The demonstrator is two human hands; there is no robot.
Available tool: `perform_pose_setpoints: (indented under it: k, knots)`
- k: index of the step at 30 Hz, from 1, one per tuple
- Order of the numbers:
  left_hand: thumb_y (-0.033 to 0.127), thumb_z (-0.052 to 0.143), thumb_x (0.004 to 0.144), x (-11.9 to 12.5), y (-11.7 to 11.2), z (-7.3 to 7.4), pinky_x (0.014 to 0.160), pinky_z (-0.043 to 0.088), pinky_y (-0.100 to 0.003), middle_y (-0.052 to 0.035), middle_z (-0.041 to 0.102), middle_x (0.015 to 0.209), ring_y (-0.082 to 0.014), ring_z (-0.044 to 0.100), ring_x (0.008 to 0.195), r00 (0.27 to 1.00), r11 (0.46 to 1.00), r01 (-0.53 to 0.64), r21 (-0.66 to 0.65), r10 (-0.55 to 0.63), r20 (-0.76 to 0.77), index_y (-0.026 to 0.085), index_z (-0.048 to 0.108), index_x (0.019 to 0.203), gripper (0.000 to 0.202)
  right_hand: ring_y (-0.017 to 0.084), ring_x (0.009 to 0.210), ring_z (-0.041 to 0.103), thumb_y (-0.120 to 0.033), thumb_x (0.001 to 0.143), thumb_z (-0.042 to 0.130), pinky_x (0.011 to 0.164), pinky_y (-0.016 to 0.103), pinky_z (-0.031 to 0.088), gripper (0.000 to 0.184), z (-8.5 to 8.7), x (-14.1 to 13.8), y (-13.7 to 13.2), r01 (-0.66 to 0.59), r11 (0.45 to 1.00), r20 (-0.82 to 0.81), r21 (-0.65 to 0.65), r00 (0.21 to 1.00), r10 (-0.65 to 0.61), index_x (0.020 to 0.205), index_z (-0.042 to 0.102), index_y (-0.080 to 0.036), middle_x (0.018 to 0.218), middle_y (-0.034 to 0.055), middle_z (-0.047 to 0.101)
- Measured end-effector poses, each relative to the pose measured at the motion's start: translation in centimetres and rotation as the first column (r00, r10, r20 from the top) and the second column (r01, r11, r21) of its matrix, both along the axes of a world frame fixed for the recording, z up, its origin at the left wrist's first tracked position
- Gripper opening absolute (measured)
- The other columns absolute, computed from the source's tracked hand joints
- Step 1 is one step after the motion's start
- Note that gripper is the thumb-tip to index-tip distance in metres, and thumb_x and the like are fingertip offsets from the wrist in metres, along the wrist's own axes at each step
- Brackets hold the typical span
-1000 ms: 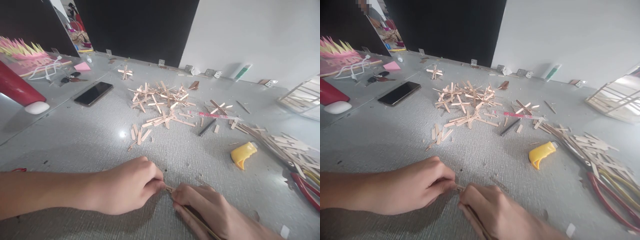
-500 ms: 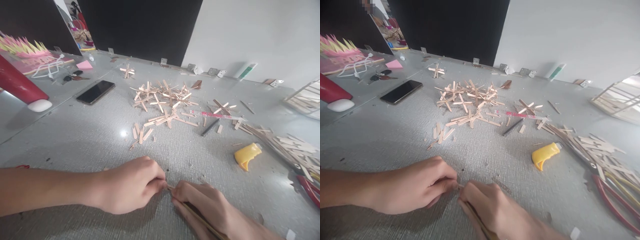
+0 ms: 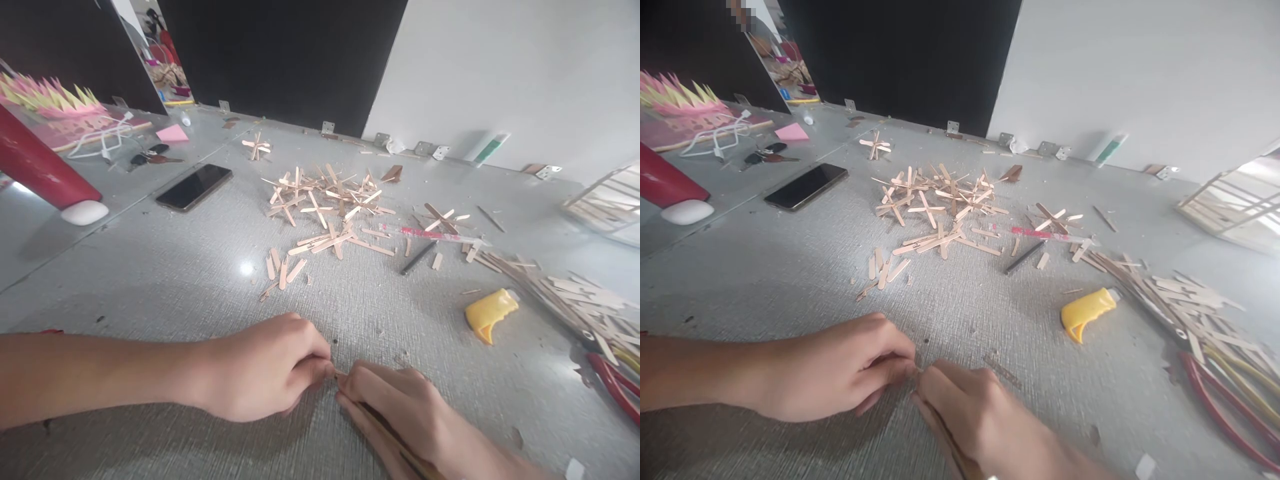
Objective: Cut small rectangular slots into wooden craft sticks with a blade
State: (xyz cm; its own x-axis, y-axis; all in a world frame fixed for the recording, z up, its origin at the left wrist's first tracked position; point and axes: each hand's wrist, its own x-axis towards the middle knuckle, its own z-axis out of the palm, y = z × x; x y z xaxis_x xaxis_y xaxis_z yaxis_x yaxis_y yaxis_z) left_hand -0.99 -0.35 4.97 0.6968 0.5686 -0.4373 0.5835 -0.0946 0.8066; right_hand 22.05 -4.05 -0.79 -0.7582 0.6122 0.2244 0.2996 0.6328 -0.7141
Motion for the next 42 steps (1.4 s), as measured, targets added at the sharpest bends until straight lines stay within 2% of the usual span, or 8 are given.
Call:
perform_pose_setpoints:
  k: [7, 12, 16, 19, 22, 31, 36, 42]
  knots:
    - [0.027, 0.043, 0.102, 0.1, -0.3, -0.3, 0.046, 0.032, -0.024, 0.0040, 0.052, 0.050, -0.0093, 0.048, 0.043, 0.999, 0.997, -0.020, 0.072, 0.022, -0.026, 0.019, 0.048, 0.059, 0.044, 0.009, 0.050, 0.034, -0.014, 0.104, 0.041, 0.046, 0.024, 0.032, 0.018, 0.9, 0.1, -0.4, 0.028, 1.000, 0.034, -0.013, 0.999, -0.028, 0.088, 0.040, -0.024, 0.070, -0.0061, 0.039]
    - [0.027, 0.038, 0.104, 0.2, -0.4, -0.5, 0.054, 0.040, -0.023, 0.0047, 0.052, 0.050, -0.0099, 0.052, 0.048, 0.999, 0.997, -0.027, 0.073, 0.029, -0.023, 0.019, 0.050, 0.061, 0.045, 0.010, 0.054, 0.043, -0.011, 0.102, 0.040, 0.048, 0.024, 0.037, 0.020, 2.5, 0.3, -1.2, 0.044, 0.998, 0.126, 0.035, 0.991, -0.048, 0.086, 0.043, -0.023, 0.072, -0.0022, 0.051]
    - [0.028, 0.036, 0.105, 0.1, -0.5, -0.3, 0.056, 0.041, -0.022, 0.0052, 0.052, 0.051, -0.0093, 0.052, 0.049, 0.997, 0.998, -0.033, 0.055, 0.037, -0.068, 0.019, 0.047, 0.061, 0.046, 0.009, 0.050, 0.034, -0.010, 0.100, 0.042, 0.043, 0.022, 0.031, 0.017, 2.6, 0.0, -1.3, 0.181, 0.983, 0.023, -0.033, 0.983, -0.180, 0.090, 0.042, -0.024, 0.067, -0.0071, 0.042]
    - [0.026, 0.037, 0.102, 0.0, -0.8, -0.2, 0.054, 0.036, -0.025, 0.0049, 0.053, 0.056, -0.0113, 0.052, 0.052, 0.990, 0.990, -0.017, 0.142, 0.037, -0.139, 0.021, 0.046, 0.069, 0.034, 0.008, 0.047, 0.032, -0.012, 0.100, 0.040, 0.042, 0.022, 0.029, 0.016, 2.2, -0.3, -1.1, 0.264, 0.955, -0.053, -0.139, 0.960, -0.273, 0.092, 0.041, -0.025, 0.064, -0.0093, 0.037]
    - [0.024, 0.038, 0.099, -0.1, -1.1, -0.5, 0.053, 0.032, -0.028, 0.0030, 0.056, 0.065, -0.0149, 0.055, 0.059, 0.978, 0.967, 0.013, 0.256, 0.041, -0.203, 0.022, 0.044, 0.076, 0.024, 0.007, 0.044, 0.035, -0.017, 0.102, 0.040, 0.041, 0.023, 0.029, 0.013, 1.9, -0.4, -1.0, 0.299, 0.917, -0.076, -0.264, 0.941, -0.329, 0.092, 0.044, -0.024, 0.058, -0.0099, 0.042]
    - [0.028, 0.034, 0.103, 0.5, -0.7, -0.2, 0.049, 0.029, -0.028, 0.0042, 0.048, 0.055, -0.0125, 0.046, 0.050, 0.975, 0.977, 0.019, 0.214, 0.029, -0.222, 0.022, 0.042, 0.070, 0.034, 0.009, 0.047, 0.057, -0.030, 0.105, 0.042, 0.046, 0.022, 0.041, 0.016, 2.3, -1.2, -0.3, 0.263, 0.794, -0.114, -0.548, 0.917, -0.382, 0.092, 0.047, -0.022, 0.067, -0.0019, 0.062]
    - [0.026, 0.034, 0.103, 0.6, -0.5, 0.4, 0.045, 0.027, -0.027, 0.0052, 0.047, 0.052, -0.0107, 0.042, 0.045, 0.980, 0.991, 0.001, 0.137, 0.026, -0.199, 0.021, 0.043, 0.069, 0.036, 0.009, 0.050, 0.060, -0.030, 0.104, 0.045, 0.048, 0.022, 0.044, 0.015, 2.4, -1.4, -0.1, 0.251, 0.787, -0.106, -0.563, 0.923, -0.370, 0.092, 0.048, -0.022, 0.069, -0.0020, 0.064]
    - [0.023, 0.036, 0.102, 0.7, -0.3, 0.2, 0.048, 0.027, -0.027, 0.0056, 0.045, 0.051, -0.0108, 0.042, 0.046, 0.984, 0.987, -0.007, 0.159, 0.036, -0.177, 0.021, 0.044, 0.068, 0.036, 0.009, 0.049, 0.061, -0.029, 0.104, 0.046, 0.046, 0.021, 0.042, 0.015, 1.9, -1.3, -0.2, 0.270, 0.792, -0.114, -0.547, 0.914, -0.390, 0.091, 0.049, -0.021, 0.068, -0.0022, 0.065]
